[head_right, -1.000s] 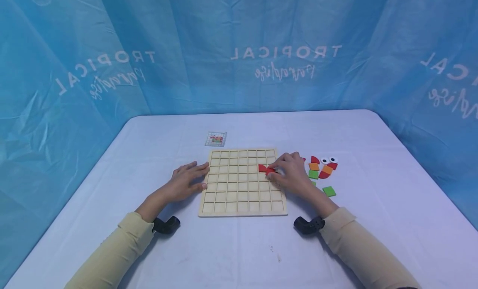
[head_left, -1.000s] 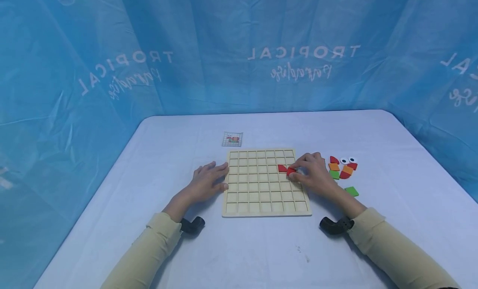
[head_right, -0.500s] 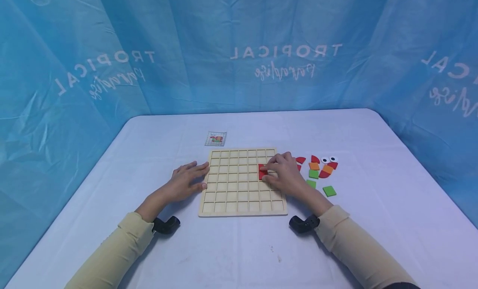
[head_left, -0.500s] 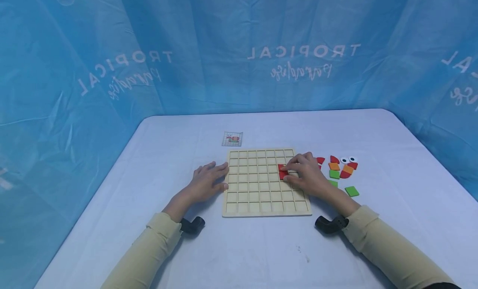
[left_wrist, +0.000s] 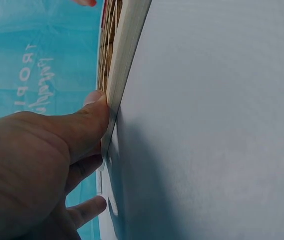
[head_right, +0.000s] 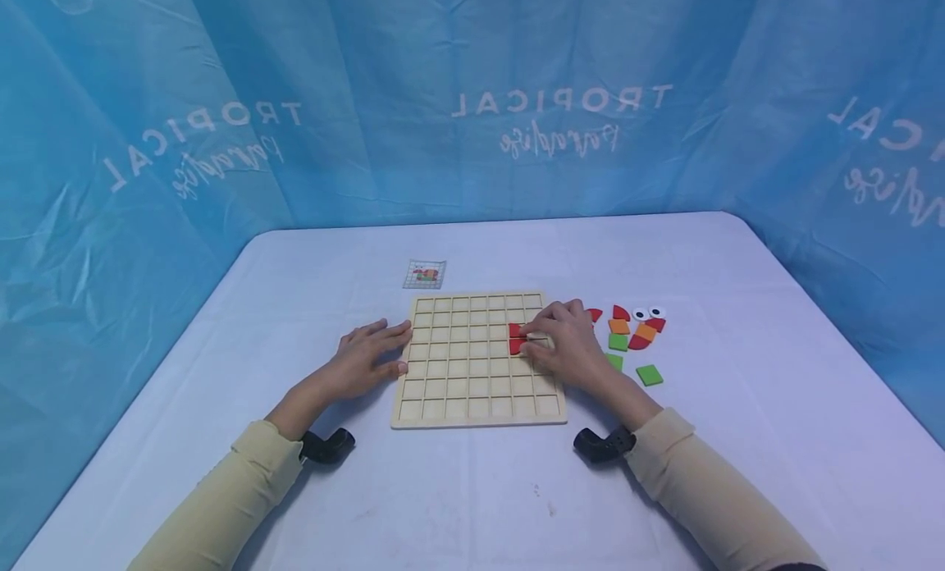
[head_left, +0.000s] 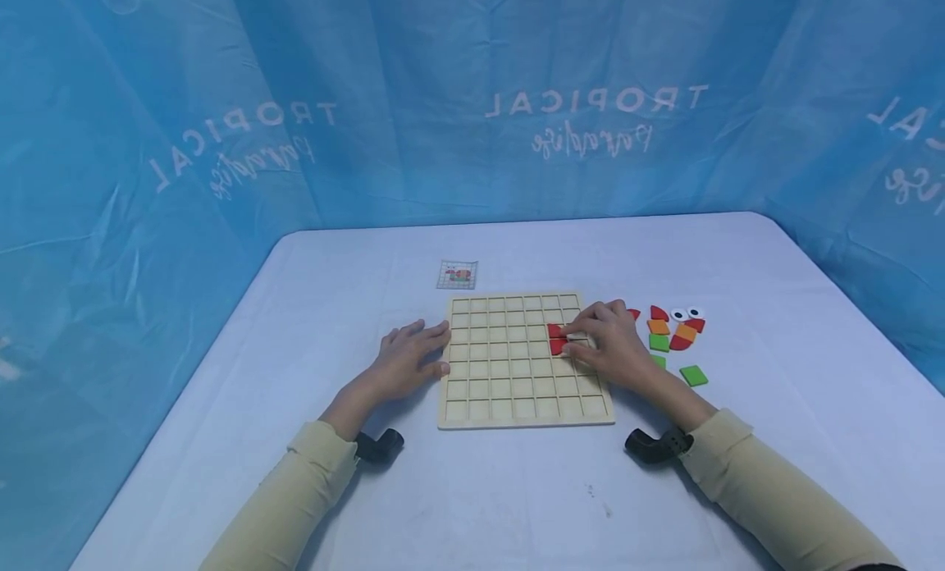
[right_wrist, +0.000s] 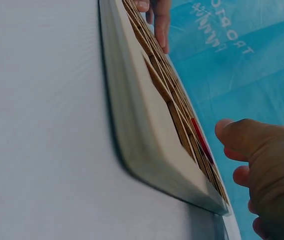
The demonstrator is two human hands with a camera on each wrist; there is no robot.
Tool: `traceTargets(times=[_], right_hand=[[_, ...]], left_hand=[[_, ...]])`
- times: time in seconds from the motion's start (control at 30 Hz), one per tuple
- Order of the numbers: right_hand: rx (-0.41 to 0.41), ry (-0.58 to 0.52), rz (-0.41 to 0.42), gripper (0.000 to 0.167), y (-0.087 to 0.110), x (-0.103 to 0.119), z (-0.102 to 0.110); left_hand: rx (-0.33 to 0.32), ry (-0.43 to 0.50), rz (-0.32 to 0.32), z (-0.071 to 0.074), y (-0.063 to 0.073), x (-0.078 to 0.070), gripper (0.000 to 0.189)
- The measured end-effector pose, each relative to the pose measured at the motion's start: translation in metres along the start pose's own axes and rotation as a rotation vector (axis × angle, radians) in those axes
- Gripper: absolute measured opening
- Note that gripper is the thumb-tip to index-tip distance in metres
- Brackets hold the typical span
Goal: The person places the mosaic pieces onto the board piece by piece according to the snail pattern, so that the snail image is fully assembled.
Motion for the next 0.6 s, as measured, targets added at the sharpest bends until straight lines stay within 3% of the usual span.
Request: traceTargets(times=[0.27, 0.43, 0.6], right_hand=[[-0.036, 0.0, -0.071, 0.028, 0.007, -0.009, 0.017], [-0.087, 0.055, -0.107, 0.028, 0.017, -0.028, 0.032], [-0.118, 0.08, -0.203, 0.028, 0.032, -0.05, 0.049]], left_hand=[[0.0, -0.01, -0.007, -0.001, 0.0, 0.001, 0.058], [0.005, -0.016, -0.009, -0.001, 0.0, 0.0, 0.058], [0.001, -0.007, -0.007, -0.001, 0.0, 0.0, 0.058]])
Point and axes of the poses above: each hand's wrist, its own y-axis away from the middle knuckle, its own z-axis out of the back of the hand, x = y × z, the point moved 5 cm from there along -y, towards the middle knuckle, and after that the axes turned 6 degrees about x, right-handed, at the moved point
